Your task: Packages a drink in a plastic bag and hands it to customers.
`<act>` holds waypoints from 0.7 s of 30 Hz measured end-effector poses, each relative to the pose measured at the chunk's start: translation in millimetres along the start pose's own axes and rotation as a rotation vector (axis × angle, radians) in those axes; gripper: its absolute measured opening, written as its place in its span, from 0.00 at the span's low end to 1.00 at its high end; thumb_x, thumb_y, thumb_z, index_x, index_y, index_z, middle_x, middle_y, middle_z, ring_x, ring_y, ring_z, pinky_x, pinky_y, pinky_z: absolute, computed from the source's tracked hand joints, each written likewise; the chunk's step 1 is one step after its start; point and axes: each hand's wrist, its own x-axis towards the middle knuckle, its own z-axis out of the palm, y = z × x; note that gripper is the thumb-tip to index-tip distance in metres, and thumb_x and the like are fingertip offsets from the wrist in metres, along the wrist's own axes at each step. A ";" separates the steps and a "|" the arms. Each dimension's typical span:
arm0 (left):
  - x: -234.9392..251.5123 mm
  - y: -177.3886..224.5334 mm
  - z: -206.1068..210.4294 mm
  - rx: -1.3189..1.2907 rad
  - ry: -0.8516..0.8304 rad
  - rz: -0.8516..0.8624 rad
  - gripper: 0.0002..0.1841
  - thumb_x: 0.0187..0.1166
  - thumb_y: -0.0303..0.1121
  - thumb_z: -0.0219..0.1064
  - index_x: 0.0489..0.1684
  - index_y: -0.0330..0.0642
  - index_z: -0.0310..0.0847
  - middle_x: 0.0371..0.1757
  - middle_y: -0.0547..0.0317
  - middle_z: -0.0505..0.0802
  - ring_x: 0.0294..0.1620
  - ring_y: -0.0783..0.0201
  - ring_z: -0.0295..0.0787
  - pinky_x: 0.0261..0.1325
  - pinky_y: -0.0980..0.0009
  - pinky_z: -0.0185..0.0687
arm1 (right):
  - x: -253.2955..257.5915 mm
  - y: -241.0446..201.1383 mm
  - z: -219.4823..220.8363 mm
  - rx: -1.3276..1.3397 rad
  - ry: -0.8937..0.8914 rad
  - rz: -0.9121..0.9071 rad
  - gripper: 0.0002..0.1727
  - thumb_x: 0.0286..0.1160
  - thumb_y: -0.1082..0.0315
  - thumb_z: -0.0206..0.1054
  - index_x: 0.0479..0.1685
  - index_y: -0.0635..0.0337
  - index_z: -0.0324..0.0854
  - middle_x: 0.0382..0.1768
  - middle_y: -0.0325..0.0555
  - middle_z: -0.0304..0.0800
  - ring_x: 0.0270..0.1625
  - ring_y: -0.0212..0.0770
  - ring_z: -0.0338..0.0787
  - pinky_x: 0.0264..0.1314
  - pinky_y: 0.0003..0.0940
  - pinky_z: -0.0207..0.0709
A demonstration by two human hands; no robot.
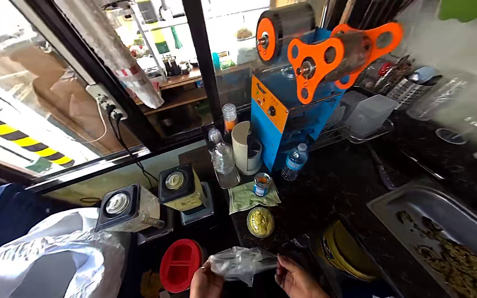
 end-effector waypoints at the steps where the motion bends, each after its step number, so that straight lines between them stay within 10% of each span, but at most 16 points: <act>1: 1.3 2.0 -0.4 0.015 0.028 0.016 0.18 0.90 0.37 0.42 0.48 0.37 0.77 0.36 0.51 0.91 0.35 0.58 0.91 0.42 0.57 0.89 | -0.4 -0.6 -6.0 0.085 0.069 -0.008 0.10 0.91 0.61 0.56 0.45 0.55 0.77 0.29 0.41 0.85 0.29 0.37 0.87 0.40 0.35 0.87; 4: 7.8 -13.9 -4.5 0.574 -0.116 0.350 0.13 0.89 0.29 0.49 0.52 0.33 0.80 0.34 0.58 0.88 0.32 0.69 0.85 0.39 0.69 0.84 | -13.4 -3.5 -16.4 -0.263 0.087 -0.317 0.24 0.85 0.64 0.64 0.75 0.62 0.68 0.61 0.52 0.84 0.57 0.44 0.88 0.59 0.43 0.84; 7: -9.2 -33.3 13.0 1.001 -0.377 0.469 0.14 0.88 0.31 0.55 0.54 0.31 0.83 0.39 0.50 0.92 0.40 0.62 0.89 0.49 0.58 0.87 | -26.2 1.6 -2.9 -0.990 -0.158 -0.709 0.49 0.54 0.55 0.88 0.81 0.62 0.70 0.78 0.62 0.75 0.75 0.54 0.81 0.71 0.51 0.82; 11: -31.8 -53.6 42.4 1.315 -0.512 0.435 0.19 0.74 0.40 0.70 0.59 0.38 0.83 0.33 0.53 0.90 0.33 0.57 0.87 0.42 0.52 0.85 | 10.7 31.0 4.0 -1.039 0.073 -0.667 0.20 0.72 0.70 0.69 0.64 0.63 0.88 0.65 0.64 0.84 0.72 0.58 0.81 0.77 0.54 0.75; 14: -20.9 -45.5 33.7 1.635 -0.309 0.487 0.27 0.62 0.35 0.78 0.65 0.44 0.83 0.55 0.44 0.92 0.56 0.44 0.91 0.59 0.41 0.86 | -1.2 20.8 19.6 -0.431 0.088 -0.314 0.17 0.91 0.69 0.49 0.63 0.64 0.81 0.48 0.50 0.91 0.47 0.40 0.91 0.52 0.40 0.87; 16: 8.6 -41.2 8.5 1.472 -0.148 0.549 0.19 0.64 0.25 0.72 0.56 0.38 0.87 0.53 0.41 0.90 0.58 0.43 0.88 0.61 0.43 0.84 | -15.0 14.4 19.3 -0.362 -0.110 -0.240 0.17 0.88 0.68 0.50 0.64 0.60 0.81 0.40 0.46 0.91 0.34 0.37 0.87 0.37 0.37 0.84; 18: 20.5 -29.9 -0.9 1.028 -0.113 0.372 0.11 0.78 0.24 0.62 0.55 0.33 0.81 0.42 0.48 0.91 0.44 0.56 0.89 0.48 0.55 0.87 | -21.5 3.4 12.0 -0.731 -0.293 -0.299 0.23 0.77 0.66 0.66 0.72 0.60 0.78 0.47 0.50 0.93 0.43 0.40 0.92 0.49 0.40 0.87; 21: -6.7 -8.5 4.1 0.534 -0.437 0.007 0.10 0.84 0.33 0.56 0.55 0.41 0.78 0.35 0.56 0.92 0.35 0.63 0.90 0.41 0.61 0.89 | -7.1 5.5 4.7 -1.147 -0.086 -0.361 0.23 0.71 0.58 0.78 0.62 0.61 0.88 0.52 0.55 0.95 0.56 0.50 0.94 0.67 0.55 0.84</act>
